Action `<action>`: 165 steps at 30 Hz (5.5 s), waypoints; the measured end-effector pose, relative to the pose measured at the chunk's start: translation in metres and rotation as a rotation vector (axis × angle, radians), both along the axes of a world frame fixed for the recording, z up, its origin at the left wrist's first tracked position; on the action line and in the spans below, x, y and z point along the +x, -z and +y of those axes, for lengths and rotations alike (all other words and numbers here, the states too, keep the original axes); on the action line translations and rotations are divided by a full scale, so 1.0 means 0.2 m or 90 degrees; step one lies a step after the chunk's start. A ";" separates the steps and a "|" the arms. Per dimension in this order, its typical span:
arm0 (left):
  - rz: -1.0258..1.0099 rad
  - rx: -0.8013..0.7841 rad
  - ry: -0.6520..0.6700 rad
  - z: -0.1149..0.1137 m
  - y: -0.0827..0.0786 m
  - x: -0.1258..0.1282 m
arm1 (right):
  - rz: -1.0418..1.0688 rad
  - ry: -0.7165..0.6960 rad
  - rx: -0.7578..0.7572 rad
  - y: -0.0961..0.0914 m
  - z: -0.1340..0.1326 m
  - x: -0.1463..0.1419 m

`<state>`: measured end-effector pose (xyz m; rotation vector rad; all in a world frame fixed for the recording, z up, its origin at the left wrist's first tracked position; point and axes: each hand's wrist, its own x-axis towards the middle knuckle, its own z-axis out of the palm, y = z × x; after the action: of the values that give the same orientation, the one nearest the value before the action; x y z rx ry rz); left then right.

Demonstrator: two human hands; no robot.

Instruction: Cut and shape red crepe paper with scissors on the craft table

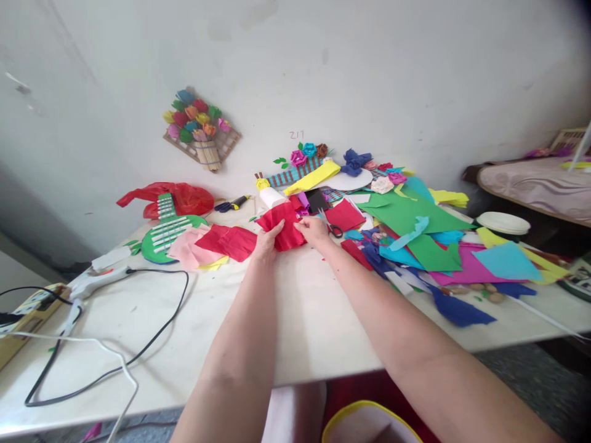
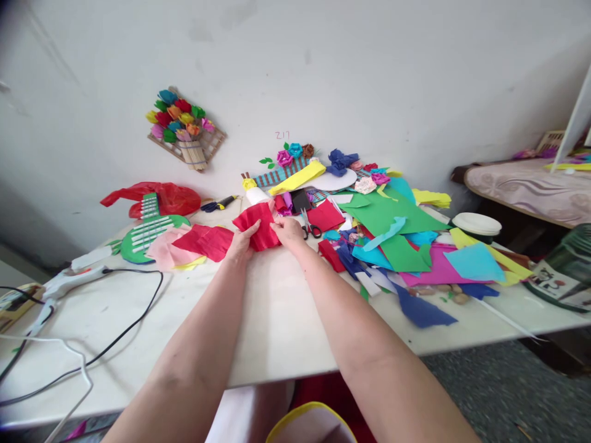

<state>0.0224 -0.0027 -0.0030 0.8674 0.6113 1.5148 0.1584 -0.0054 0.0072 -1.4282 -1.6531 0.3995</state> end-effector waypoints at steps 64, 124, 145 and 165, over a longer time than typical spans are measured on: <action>0.083 -0.019 -0.072 0.10 0.06 -0.10 | 0.403 -0.001 -0.058 0.10 0.08 0.07; 0.091 0.049 0.101 0.05 0.03 -0.09 | 0.652 -0.254 -0.195 0.05 0.04 0.06; -0.114 -0.052 0.194 0.00 -0.02 -0.08 | 0.667 -0.134 -0.072 0.08 0.07 0.03; -0.010 -0.016 0.038 0.03 0.02 -0.01 | 0.769 -0.133 -0.143 -0.01 -0.02 -0.02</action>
<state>0.0214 0.0028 -0.0066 0.8466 0.5875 1.4559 0.1543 -0.0089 0.0092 -0.8112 -0.7455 1.2899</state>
